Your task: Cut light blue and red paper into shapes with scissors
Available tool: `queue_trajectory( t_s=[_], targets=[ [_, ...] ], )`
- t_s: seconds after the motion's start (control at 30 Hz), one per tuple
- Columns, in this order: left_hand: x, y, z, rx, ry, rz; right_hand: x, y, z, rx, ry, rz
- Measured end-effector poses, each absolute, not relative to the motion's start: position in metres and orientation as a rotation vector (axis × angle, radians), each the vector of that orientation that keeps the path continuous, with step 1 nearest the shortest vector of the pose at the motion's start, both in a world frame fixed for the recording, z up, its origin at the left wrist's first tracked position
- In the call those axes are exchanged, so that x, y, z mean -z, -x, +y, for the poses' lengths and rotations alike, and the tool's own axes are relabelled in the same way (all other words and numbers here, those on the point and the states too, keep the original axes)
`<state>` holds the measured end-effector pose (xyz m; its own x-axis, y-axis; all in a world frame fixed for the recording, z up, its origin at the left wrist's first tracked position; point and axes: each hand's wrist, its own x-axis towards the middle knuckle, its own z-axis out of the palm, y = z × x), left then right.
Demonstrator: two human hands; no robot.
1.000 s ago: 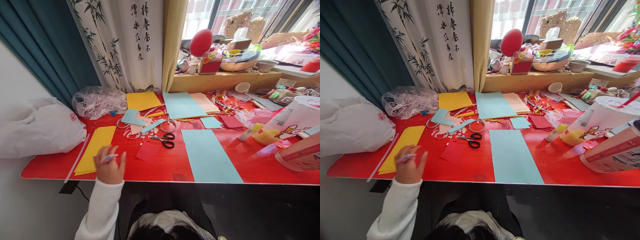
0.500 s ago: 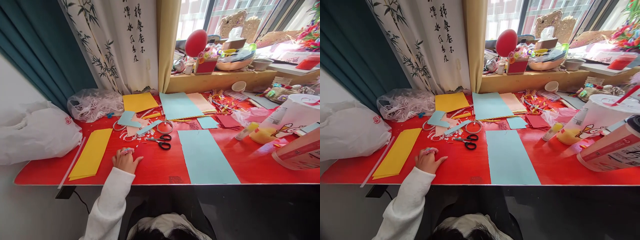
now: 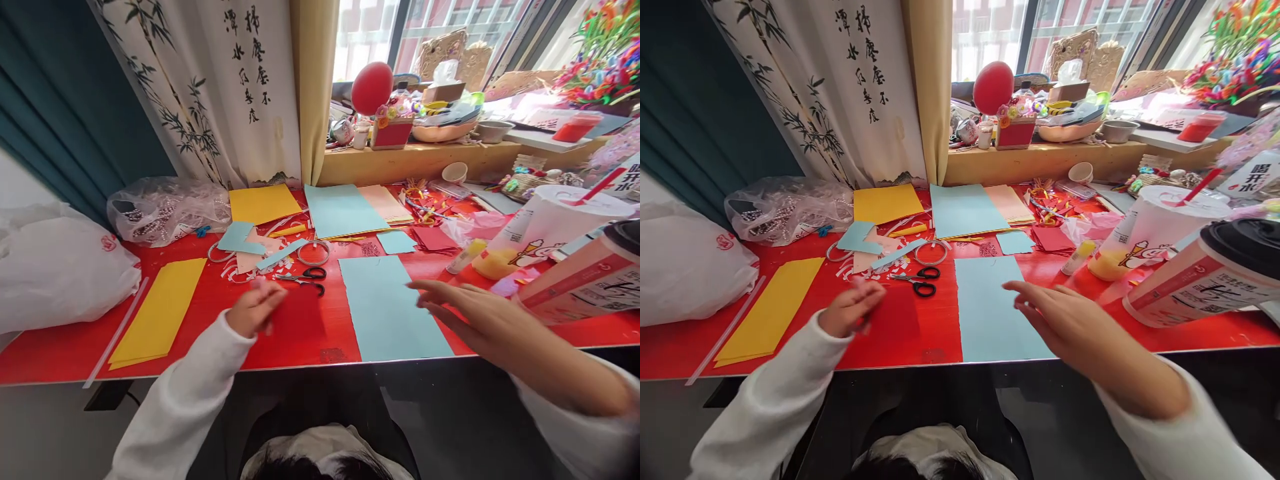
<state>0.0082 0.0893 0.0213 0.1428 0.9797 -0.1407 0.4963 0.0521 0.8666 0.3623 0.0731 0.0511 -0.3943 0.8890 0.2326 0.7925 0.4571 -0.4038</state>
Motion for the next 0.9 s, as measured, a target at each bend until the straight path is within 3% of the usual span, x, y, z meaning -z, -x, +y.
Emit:
queue_trajectory(
  t_s=[0.1,0.17,0.23,0.47,0.73,0.9],
  targets=[
    [-0.010,-0.067,0.116,-0.432,-2.019,0.808,-0.028,-0.336,0.142,-1.148,1.392,-2.222],
    [0.000,-0.102,0.134,-0.241,-2.144,0.710,-0.014,-0.328,0.177,-1.530,1.405,-2.090],
    [0.007,-0.123,0.147,-0.108,-2.227,0.729,-0.003,-0.328,0.200,-1.460,1.405,-1.900],
    [0.018,-0.115,0.143,0.068,-2.355,0.741,-0.004,-0.347,0.196,-0.753,1.087,-1.710],
    [0.004,-0.090,0.131,0.006,-2.110,0.558,-0.007,-0.347,0.072,-0.606,1.203,-2.586],
    [-0.010,-0.075,0.143,-0.203,-1.523,0.770,0.038,-0.331,0.023,-0.071,1.274,-2.696]
  ],
)
